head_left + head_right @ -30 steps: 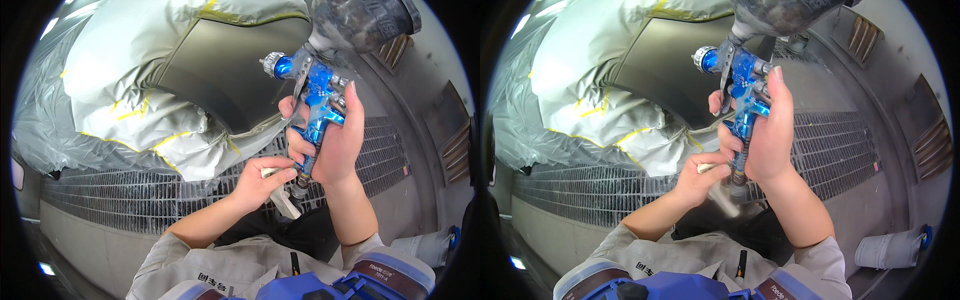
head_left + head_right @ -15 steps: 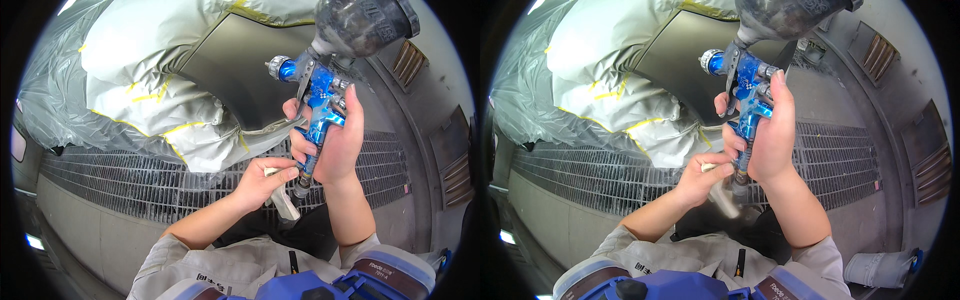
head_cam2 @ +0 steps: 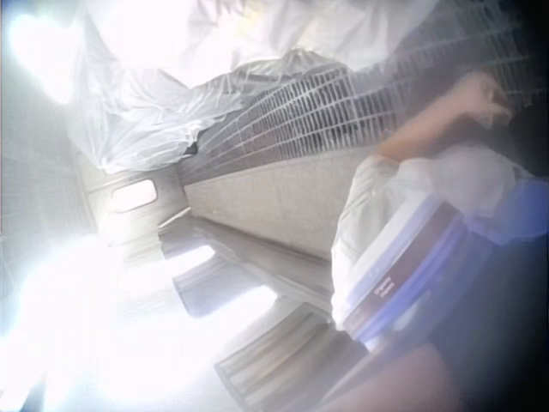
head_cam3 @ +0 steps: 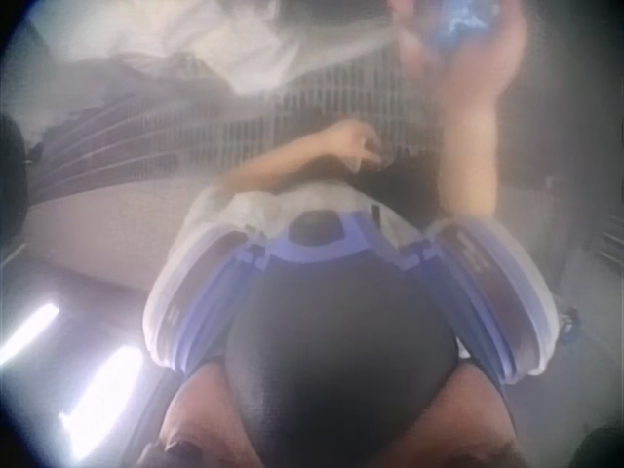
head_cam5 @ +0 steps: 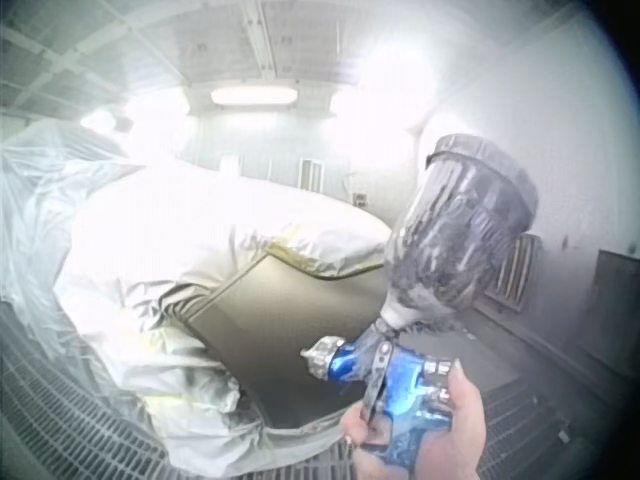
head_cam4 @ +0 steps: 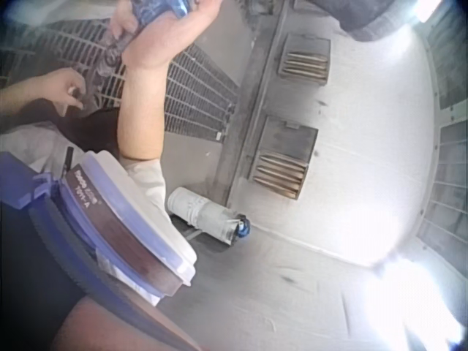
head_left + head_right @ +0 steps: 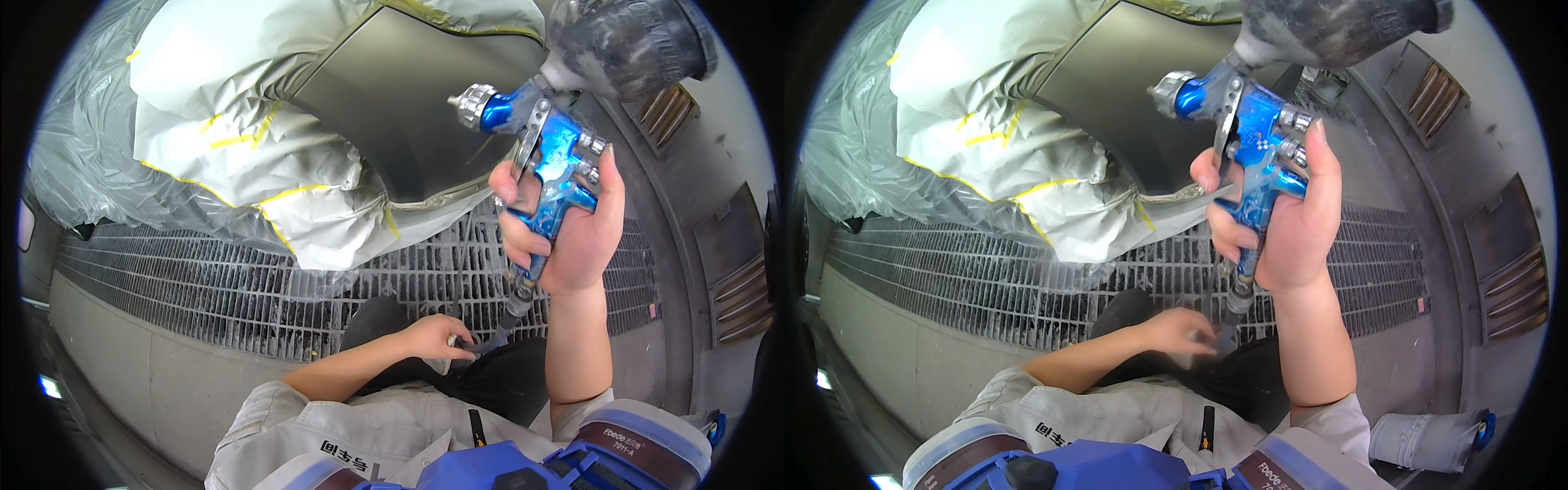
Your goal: The person uses a spray gun to apply paint to a car fender in a paint booth. They wipe the surface with a cloth and continue spraying different sections of the fender.
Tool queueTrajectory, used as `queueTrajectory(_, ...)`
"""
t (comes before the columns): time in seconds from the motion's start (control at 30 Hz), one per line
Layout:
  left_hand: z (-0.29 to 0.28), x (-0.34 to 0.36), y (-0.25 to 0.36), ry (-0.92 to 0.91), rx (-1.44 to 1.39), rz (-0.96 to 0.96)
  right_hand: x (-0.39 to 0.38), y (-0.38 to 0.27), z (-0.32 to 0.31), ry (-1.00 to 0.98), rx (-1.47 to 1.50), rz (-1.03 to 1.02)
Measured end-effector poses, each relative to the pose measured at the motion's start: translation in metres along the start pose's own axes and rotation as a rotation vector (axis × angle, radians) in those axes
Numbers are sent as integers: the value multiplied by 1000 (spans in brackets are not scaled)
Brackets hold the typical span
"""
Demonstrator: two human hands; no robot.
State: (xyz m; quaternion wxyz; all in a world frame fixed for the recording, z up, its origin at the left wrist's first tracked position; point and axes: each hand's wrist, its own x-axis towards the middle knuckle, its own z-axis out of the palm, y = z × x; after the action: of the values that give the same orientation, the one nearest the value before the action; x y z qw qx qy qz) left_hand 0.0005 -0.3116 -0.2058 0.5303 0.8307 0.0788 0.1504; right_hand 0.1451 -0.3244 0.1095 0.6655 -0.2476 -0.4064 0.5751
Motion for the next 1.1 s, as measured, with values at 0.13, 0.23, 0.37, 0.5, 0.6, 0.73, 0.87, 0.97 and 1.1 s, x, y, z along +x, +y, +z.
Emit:
queueTrajectory(0.13, 1, -4, -6, 109, 143, -41, 6, 10, 4, 254, -260, -146)
queueTrajectory(0.23, -4, -7, -2, 151, 64, 52, 9, 11, 6, -30, -47, 12)
queueTrajectory(0.37, -3, -8, 4, 136, 138, 37, 15, 9, 6, -33, -98, 48)
queueTrajectory(0.5, 1, -6, -1, 147, 194, 30, 4, 1, -2, 92, -258, -103)
queueTrajectory(0.6, 6, -6, -9, 110, 171, 37, -10, 5, -10, 333, -359, -182)
queueTrajectory(0.73, 14, -7, -14, 29, 154, 23, -24, 8, -14, 225, -247, -91)
queueTrajectory(0.87, 16, -8, -14, -31, 186, 29, -33, 14, -6, 166, -95, -20)
queueTrajectory(0.97, 11, -12, -17, -59, 210, 4, -26, 31, 1, 306, -323, -150)
queueTrajectory(1.1, 7, -20, -23, -19, 189, 12, -23, 38, 11, -20, -109, 28)
